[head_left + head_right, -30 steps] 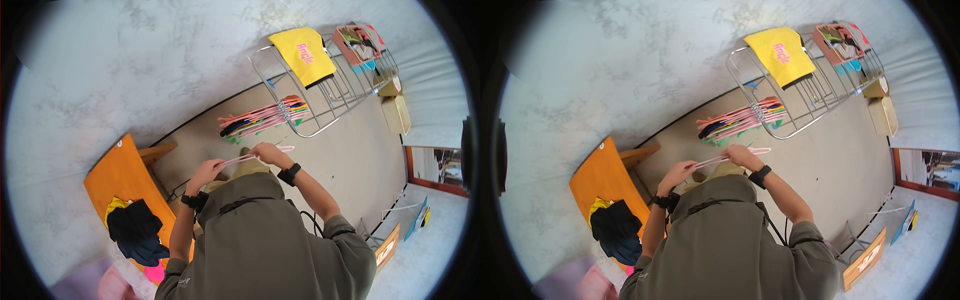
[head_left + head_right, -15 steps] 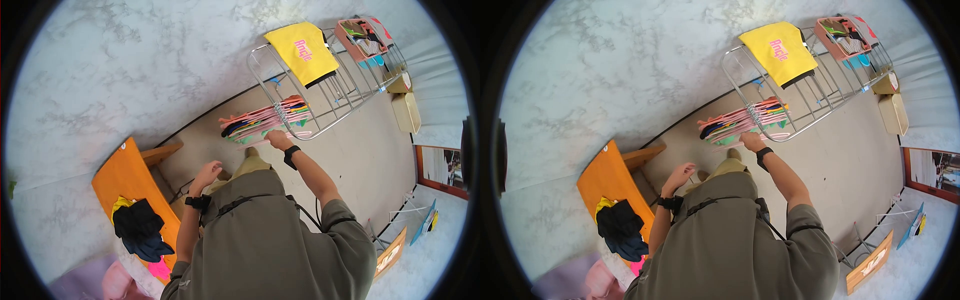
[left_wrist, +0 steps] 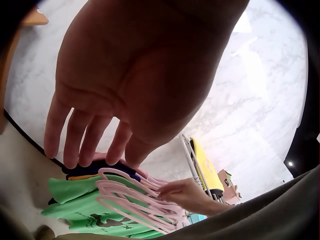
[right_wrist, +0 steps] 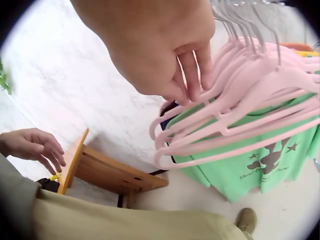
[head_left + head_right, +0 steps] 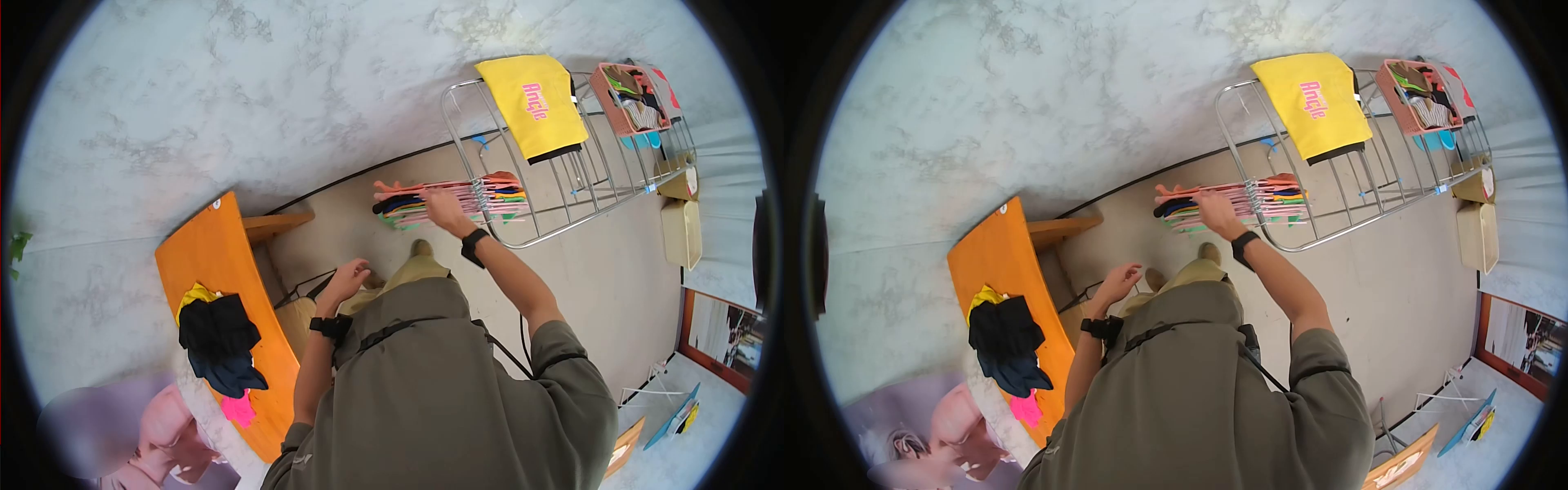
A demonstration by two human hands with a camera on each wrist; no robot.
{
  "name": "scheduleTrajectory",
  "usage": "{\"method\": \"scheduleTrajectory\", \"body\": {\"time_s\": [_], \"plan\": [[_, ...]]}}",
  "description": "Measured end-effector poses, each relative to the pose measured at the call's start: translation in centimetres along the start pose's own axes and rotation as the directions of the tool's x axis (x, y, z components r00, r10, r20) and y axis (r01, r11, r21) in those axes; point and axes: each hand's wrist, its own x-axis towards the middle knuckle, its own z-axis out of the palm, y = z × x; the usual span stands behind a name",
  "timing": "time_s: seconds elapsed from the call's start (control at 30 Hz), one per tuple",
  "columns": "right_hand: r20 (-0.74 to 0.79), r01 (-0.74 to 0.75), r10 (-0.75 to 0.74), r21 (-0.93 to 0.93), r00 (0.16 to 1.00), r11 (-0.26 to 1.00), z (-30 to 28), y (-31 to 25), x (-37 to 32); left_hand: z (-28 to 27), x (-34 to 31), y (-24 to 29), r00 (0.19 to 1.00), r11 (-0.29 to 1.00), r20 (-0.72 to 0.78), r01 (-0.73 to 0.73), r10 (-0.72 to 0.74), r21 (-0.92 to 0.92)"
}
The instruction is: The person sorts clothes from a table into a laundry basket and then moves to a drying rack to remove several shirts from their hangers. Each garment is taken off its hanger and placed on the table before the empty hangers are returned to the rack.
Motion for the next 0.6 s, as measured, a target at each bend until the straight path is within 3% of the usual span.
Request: {"method": "scheduleTrajectory", "body": {"time_s": [0.07,0.1,0.17,0.2,0.27,0.37,0.47,0.6], "plan": [[-0.186,0.065,-0.113,-0.25,0.976,0.966,0.6,1.6,2.3,0.5,-0.4,-0.2,0.999,0.998,-0.029,0.028,-0.03,-0.06],[-0.181,0.078,-0.125,-0.245,0.976,0.966,0.7,2.2,3.0,0.5,-0.6,-0.3,0.998,0.997,-0.039,0.037,-0.04,-0.063],[0.087,-0.1,0.139,-0.351,0.986,0.931,0.6,3.3,3.9,0.5,-1.2,-0.6,0.996,0.996,-0.065,0.064,-0.068,-0.065],[0.095,-0.084,0.125,-0.348,0.988,0.934,0.6,3.8,4.2,0.5,-1.6,-0.8,0.994,0.995,-0.076,0.073,-0.079,-0.071],[0.228,-0.148,0.255,-0.4,0.94,0.905,1.1,5.0,4.7,0.3,-2.1,-1.0,0.988,0.992,-0.117,0.093,-0.102,-0.086],[0.285,-0.133,0.241,-0.351,0.928,0.927,1.2,6.0,5.0,0.2,-2.7,-1.8,0.983,0.991,-0.152,0.082,-0.099,-0.11],[0.178,-0.016,0.105,-0.439,0.978,0.898,1.1,5.7,5.2,-0.1,-2.8,-1.9,0.976,0.982,-0.177,0.103,-0.13,-0.156],[0.079,-0.025,0.068,-0.454,0.995,0.891,0.3,3.6,6.8,-1.0,-2.1,-2.2,0.976,0.986,-0.189,0.085,-0.111,-0.143]]}}
